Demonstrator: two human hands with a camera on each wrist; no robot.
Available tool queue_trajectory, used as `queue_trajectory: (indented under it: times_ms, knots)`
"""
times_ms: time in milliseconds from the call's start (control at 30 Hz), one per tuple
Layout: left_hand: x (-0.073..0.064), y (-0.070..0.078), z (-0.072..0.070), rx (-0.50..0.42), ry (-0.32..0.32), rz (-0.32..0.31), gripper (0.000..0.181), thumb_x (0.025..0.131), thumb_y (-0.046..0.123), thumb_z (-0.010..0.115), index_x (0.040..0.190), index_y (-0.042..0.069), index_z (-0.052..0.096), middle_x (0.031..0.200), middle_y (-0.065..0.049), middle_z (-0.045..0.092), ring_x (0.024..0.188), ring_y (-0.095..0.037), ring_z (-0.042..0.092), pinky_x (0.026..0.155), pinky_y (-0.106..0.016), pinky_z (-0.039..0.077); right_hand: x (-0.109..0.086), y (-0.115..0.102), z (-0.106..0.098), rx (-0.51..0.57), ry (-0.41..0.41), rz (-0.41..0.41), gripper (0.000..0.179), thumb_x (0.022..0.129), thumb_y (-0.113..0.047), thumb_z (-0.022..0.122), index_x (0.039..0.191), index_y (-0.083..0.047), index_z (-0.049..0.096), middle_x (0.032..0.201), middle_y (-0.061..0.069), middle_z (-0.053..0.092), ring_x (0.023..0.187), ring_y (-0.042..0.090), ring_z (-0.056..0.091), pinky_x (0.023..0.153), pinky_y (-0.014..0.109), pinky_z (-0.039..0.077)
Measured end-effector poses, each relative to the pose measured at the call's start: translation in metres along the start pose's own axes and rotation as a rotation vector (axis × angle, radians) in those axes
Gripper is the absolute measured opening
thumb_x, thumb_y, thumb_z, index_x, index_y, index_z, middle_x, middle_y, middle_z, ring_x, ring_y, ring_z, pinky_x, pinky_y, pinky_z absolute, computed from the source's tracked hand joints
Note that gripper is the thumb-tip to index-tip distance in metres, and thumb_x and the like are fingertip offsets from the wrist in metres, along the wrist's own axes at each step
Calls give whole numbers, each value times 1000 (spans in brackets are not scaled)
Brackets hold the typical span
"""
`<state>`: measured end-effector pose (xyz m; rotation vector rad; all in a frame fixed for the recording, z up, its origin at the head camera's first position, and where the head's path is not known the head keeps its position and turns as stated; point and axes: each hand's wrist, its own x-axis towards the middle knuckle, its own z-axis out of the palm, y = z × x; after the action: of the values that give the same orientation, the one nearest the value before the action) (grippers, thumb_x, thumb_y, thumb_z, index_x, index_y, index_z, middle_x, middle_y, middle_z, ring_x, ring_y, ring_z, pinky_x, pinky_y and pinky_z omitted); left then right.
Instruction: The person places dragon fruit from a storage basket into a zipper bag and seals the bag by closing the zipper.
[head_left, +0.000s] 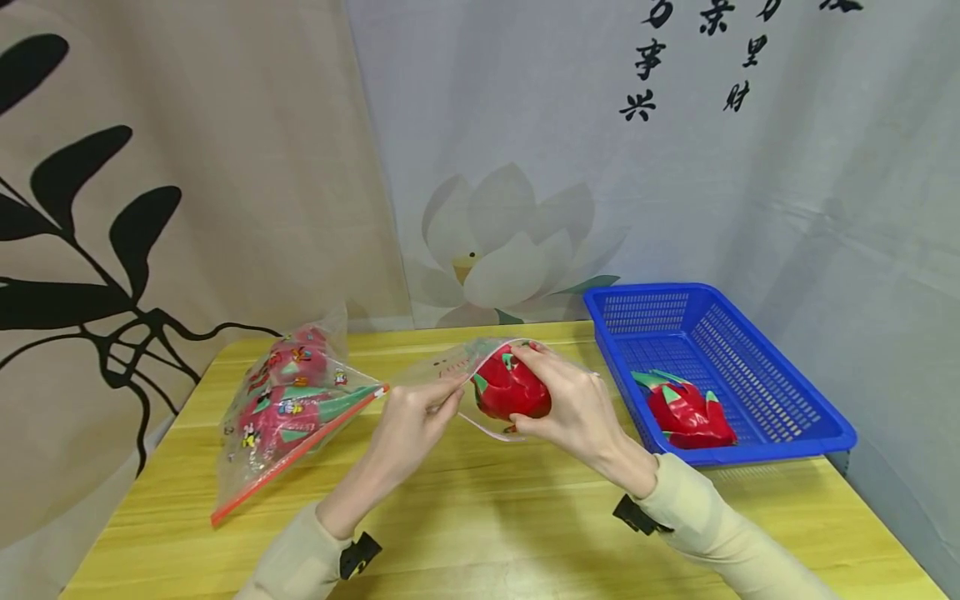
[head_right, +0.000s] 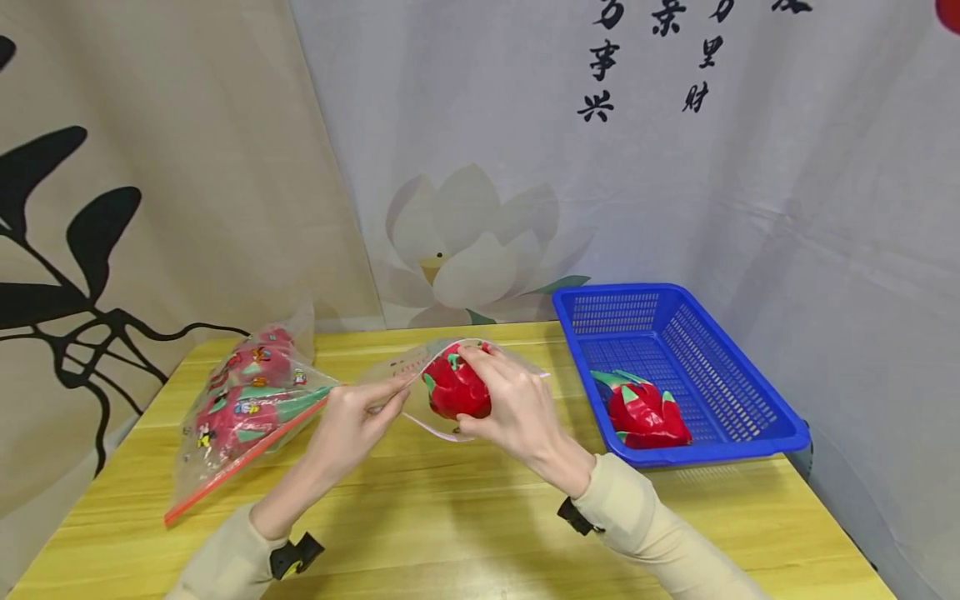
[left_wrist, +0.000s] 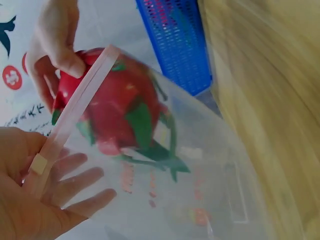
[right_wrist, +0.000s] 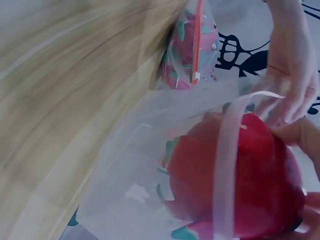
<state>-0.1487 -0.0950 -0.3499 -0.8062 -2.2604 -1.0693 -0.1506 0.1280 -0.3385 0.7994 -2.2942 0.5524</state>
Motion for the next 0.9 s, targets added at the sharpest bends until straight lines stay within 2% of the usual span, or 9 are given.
queue_trajectory:
  times_ms: [67,133,200,267,367,533,600,733,900]
  knots:
    - [2,2,-1,-9,29,-17,19,88,1,64,105,-3,71,100,-19,72,44,3,46,43,-10,40,-2,1,3,-10,2,-29,74,59,-27,89,124,-10,60,118,12,68,112,32,64,76,43,59]
    - [5,2,-2,-14,47,-45,19,88,2,63,105,-3,71,97,-19,73,41,6,23,39,-11,26,-4,1,6,-19,6,-66,74,58,-25,89,124,-9,60,117,12,69,112,33,64,76,43,59]
    - [7,3,-2,-5,57,-67,19,89,3,63,106,-2,71,96,-19,73,40,8,22,39,-10,25,-6,2,9,-42,11,-113,74,58,-24,89,125,-8,61,117,13,68,112,34,63,77,43,58]
    - [8,3,-1,-4,56,-81,20,90,4,62,107,-2,71,97,-19,73,40,9,29,39,-10,28,-8,3,12,-73,18,-165,75,57,-25,89,125,-7,61,118,13,68,112,35,63,79,42,58]
    - [10,4,-1,-2,48,-88,20,91,5,61,108,-1,70,100,-19,72,40,7,32,39,-10,30,-10,5,15,-125,20,-239,76,56,-26,89,124,-7,62,119,12,68,114,35,62,80,41,58]
    - [13,6,-1,16,52,-73,20,92,8,61,108,1,71,95,-17,74,38,7,23,38,-11,27,-13,6,19,-203,-4,-346,74,58,-31,88,125,-11,63,122,12,66,111,35,63,75,40,59]
    - [14,7,-1,24,53,-68,21,92,10,61,109,2,71,91,-16,74,37,8,20,37,-12,27,-13,6,20,-224,-18,-376,70,60,-32,88,124,-14,64,122,13,65,110,36,63,72,39,60]
    - [16,9,-2,30,48,-60,21,93,13,60,109,5,72,93,-14,74,35,7,18,36,-14,28,-12,6,22,-267,-53,-415,60,65,-32,86,121,-20,66,123,13,65,110,36,63,71,40,60]
    - [18,12,-2,41,44,-42,19,93,11,60,105,3,72,94,-14,75,37,7,21,38,-13,27,-11,7,25,-346,-92,-446,46,67,-36,82,110,-26,71,121,14,65,108,35,63,72,40,60]
